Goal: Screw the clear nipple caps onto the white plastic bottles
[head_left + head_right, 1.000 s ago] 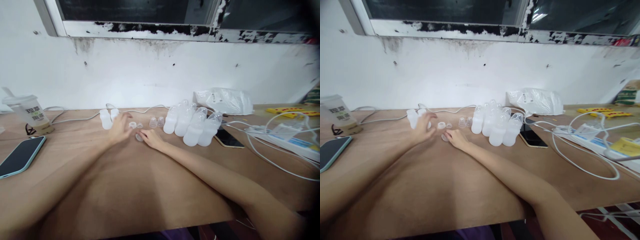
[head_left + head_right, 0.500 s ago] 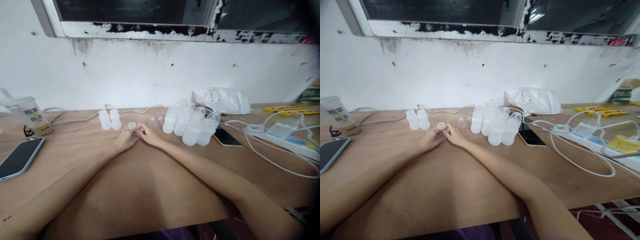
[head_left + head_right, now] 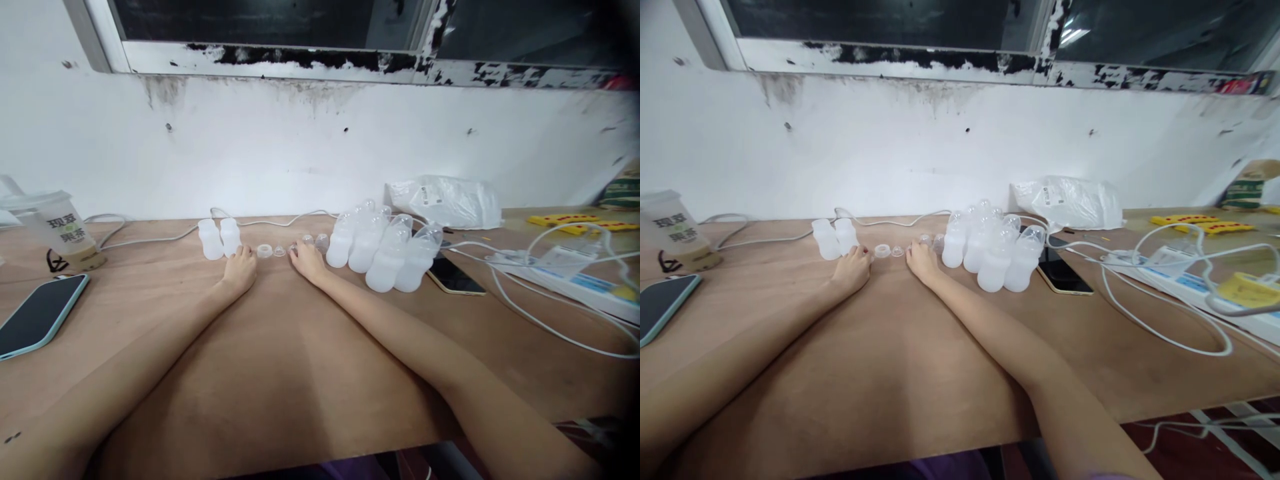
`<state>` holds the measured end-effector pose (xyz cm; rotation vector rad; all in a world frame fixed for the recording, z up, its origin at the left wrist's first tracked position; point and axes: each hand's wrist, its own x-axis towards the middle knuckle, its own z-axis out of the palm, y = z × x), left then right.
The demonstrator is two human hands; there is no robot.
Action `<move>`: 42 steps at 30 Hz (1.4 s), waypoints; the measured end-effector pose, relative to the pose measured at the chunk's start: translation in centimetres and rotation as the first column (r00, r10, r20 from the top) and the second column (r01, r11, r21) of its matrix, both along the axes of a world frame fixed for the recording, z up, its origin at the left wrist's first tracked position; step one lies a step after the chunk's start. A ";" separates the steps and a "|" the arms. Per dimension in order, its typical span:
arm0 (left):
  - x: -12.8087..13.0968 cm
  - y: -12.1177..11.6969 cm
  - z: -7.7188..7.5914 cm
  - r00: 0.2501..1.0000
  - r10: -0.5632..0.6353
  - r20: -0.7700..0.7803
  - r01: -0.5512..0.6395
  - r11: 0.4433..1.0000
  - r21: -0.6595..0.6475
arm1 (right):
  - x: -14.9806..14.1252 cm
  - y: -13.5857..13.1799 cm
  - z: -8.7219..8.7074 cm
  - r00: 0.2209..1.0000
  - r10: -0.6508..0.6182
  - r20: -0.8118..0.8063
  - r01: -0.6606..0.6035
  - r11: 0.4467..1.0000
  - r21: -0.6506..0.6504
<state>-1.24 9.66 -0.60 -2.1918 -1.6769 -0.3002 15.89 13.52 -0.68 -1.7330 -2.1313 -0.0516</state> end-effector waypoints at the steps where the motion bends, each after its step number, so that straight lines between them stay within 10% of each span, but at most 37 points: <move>1: 0.0 0.2 -0.1 1.000 0.002 0.001 -0.002 1.000 -0.004 | 0.0 0.1 0.0 1.000 -0.005 0.005 0.005 1.000 -0.009; 32: -0.1 2.0 -0.7 0.978 -0.120 0.170 0.120 0.993 0.012 | 0.2 0.6 0.2 0.999 -0.038 0.038 0.040 0.998 -0.048; 38: -1.8 -1.3 0.3 0.929 -0.311 0.201 0.227 0.907 0.356 | 1.6 -2.5 0.0 0.996 0.054 0.072 -0.051 0.998 -0.042; 42: -5.0 -1.7 0.0 0.856 -0.201 0.476 -0.096 0.843 0.529 | 3.4 -5.8 -0.2 0.946 0.302 0.120 -0.304 0.953 -0.002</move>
